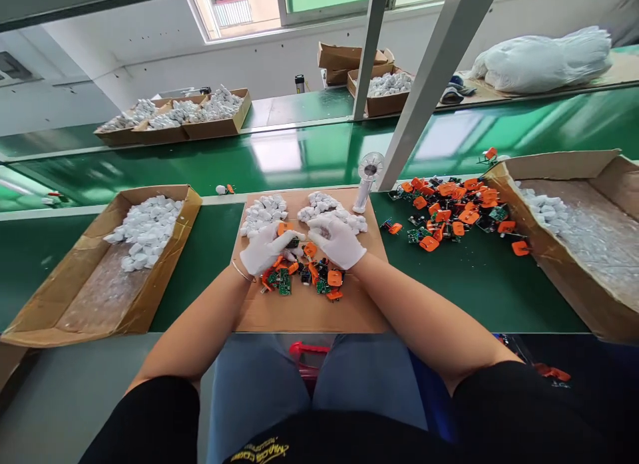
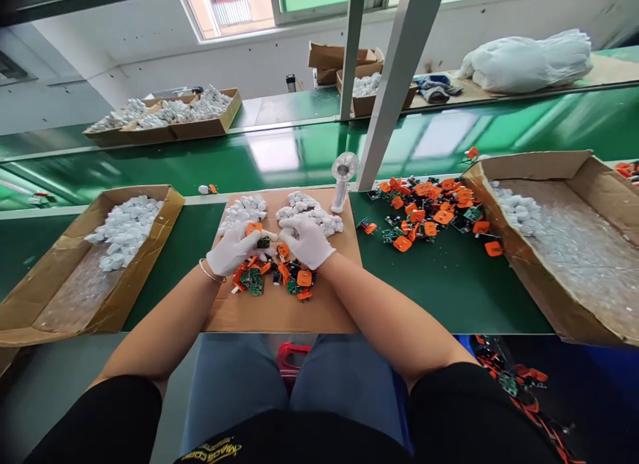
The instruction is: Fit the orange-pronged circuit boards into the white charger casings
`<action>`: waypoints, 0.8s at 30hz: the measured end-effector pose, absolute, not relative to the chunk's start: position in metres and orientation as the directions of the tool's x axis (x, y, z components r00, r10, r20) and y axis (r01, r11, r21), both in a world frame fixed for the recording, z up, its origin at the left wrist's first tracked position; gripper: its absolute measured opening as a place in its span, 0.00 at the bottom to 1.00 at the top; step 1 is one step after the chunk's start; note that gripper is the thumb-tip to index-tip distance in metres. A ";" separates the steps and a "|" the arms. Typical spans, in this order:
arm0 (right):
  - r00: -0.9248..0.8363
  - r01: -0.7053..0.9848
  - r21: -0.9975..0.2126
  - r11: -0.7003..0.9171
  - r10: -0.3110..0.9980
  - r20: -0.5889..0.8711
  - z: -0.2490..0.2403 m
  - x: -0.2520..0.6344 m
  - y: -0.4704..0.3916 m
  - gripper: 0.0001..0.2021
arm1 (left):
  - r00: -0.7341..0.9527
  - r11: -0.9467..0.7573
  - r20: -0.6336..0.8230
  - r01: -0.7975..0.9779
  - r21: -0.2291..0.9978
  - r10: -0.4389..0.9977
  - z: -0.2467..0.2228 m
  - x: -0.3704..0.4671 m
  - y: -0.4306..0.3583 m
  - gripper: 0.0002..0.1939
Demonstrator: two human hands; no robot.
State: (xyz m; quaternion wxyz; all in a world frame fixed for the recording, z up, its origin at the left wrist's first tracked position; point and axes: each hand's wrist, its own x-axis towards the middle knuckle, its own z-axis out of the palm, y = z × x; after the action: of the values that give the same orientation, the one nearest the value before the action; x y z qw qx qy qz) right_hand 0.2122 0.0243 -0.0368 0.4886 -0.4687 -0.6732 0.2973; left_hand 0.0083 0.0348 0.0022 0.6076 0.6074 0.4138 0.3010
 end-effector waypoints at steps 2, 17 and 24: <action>-0.059 0.333 -0.882 0.333 0.941 0.333 -0.037 0.209 0.021 0.15 | 0.492 0.176 -0.144 -0.018 0.984 0.858 -0.006 0.006 0.036 0.27; -0.759 0.223 -0.461 0.859 0.450 0.470 -0.005 0.208 -0.031 0.08 | 0.056 -0.298 0.296 0.030 0.954 0.954 -0.033 -0.007 0.054 0.12; -0.899 0.407 -0.138 0.903 0.423 0.115 -0.003 0.188 -0.052 0.12 | 0.145 -0.386 0.379 0.020 0.922 0.914 -0.026 -0.006 0.049 0.13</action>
State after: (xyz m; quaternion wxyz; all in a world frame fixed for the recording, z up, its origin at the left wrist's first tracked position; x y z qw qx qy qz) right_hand 0.1876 -0.0521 -0.0027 0.0713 -0.2135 -0.9728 0.0552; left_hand -0.0065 0.0491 -0.0256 0.4139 0.6336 0.3686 0.5398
